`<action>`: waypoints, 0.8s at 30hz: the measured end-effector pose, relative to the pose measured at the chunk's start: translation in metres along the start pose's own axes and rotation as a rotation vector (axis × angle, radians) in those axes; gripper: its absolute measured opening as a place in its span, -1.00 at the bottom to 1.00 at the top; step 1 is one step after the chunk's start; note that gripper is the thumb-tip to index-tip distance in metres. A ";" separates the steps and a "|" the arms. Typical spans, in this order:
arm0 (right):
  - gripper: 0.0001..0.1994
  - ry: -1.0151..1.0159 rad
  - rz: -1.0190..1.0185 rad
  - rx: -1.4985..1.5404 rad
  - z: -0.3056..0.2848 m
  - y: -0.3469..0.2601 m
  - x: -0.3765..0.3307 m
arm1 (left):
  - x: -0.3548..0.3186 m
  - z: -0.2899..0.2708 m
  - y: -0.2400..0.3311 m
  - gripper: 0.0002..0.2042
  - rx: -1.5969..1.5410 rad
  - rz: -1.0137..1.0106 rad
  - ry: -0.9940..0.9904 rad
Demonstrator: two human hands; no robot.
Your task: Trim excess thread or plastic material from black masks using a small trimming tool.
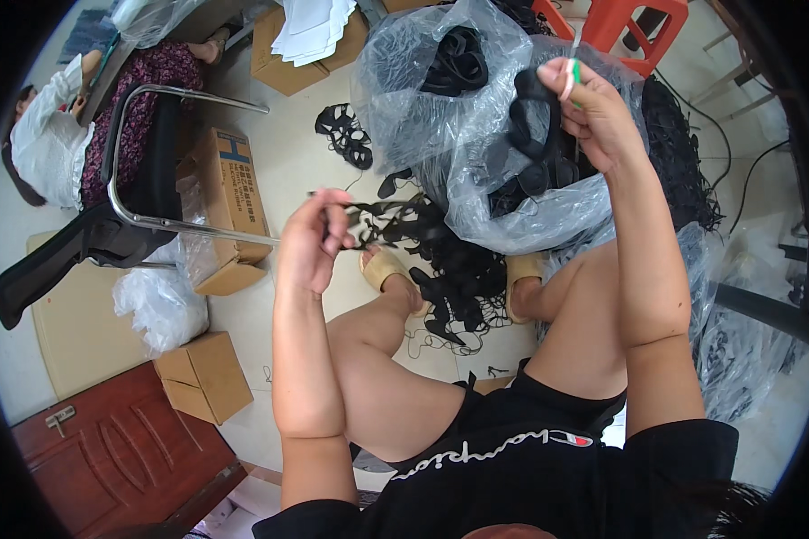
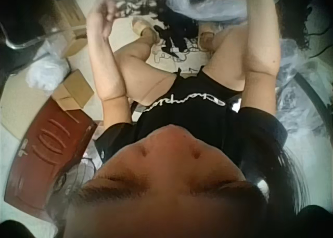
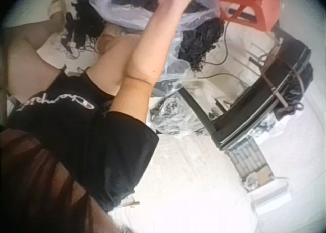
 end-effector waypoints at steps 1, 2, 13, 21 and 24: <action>-0.74 -0.008 0.024 -0.178 -0.004 0.000 0.002 | -0.004 0.005 0.001 -0.65 0.321 0.014 -0.083; -0.76 0.042 -0.050 -0.296 -0.001 0.004 0.007 | -0.007 0.009 -0.004 -0.61 0.558 -0.003 -0.123; -0.70 0.509 -0.298 -0.268 0.002 0.058 0.111 | -0.012 0.038 -0.048 -0.45 1.510 0.274 -0.135; -0.50 0.387 -0.044 -0.779 -0.109 0.007 0.080 | -0.028 0.034 -0.037 -0.47 1.395 0.260 -0.352; -0.51 0.311 -0.011 -1.301 -0.158 0.026 0.062 | -0.034 0.047 -0.034 -0.48 1.368 0.235 -0.424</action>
Point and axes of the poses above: each hand's wrist, its own x-axis towards the middle knuckle, its own z-axis out of the palm, y = z × x, the point moved 1 cm from there along x, towards the middle knuckle, and after that the axes turned 3 degrees about y, right-handed, at the moved point
